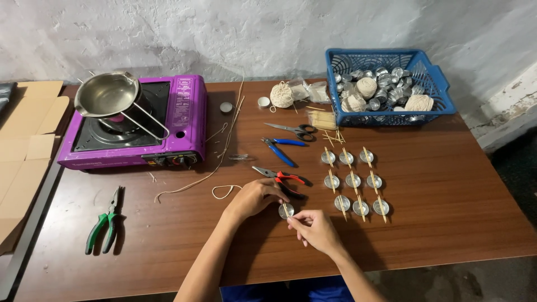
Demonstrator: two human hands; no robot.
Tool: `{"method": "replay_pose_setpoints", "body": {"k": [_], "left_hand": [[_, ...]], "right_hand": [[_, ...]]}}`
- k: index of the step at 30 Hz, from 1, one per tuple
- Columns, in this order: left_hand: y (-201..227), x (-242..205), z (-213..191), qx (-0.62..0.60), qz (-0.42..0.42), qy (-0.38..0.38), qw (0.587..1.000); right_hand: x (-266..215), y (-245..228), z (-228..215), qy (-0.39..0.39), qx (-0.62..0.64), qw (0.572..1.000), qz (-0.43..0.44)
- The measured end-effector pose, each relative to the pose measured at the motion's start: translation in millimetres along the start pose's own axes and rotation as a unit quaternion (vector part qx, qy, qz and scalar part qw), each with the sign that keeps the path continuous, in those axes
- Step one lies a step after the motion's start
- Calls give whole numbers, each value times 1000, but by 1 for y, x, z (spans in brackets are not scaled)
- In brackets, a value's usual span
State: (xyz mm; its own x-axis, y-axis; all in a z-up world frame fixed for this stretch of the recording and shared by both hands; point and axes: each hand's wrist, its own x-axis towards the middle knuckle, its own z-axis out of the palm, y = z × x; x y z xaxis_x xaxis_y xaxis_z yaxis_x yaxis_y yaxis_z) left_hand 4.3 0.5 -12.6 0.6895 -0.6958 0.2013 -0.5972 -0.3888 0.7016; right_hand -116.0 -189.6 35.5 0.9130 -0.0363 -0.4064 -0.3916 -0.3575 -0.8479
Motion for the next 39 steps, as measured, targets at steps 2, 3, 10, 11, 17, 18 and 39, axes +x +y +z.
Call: {"method": "replay_pose_setpoints", "body": {"k": [2, 3, 10, 11, 17, 18, 39], "left_hand": [[-2, 0, 1, 8, 12, 2, 1000], [-3, 1, 1, 16, 24, 5, 1000], [-6, 1, 4, 38, 40, 15, 998], [-6, 1, 4, 51, 46, 14, 998], [-1, 1, 3, 50, 45, 16, 998], [-1, 0, 3, 45, 56, 25, 997], [-6, 2, 5, 78, 51, 10, 996]], "right_hand": [[2, 4, 2, 5, -8, 1000, -8], [3, 6, 3, 9, -16, 1000, -15], [7, 16, 7, 21, -45, 999, -21], [9, 19, 8, 22, -50, 998, -27], [7, 14, 9, 25, -76, 996, -32], [8, 15, 9, 28, -81, 996, -39], [6, 17, 10, -6, -110, 993, -44]]}}
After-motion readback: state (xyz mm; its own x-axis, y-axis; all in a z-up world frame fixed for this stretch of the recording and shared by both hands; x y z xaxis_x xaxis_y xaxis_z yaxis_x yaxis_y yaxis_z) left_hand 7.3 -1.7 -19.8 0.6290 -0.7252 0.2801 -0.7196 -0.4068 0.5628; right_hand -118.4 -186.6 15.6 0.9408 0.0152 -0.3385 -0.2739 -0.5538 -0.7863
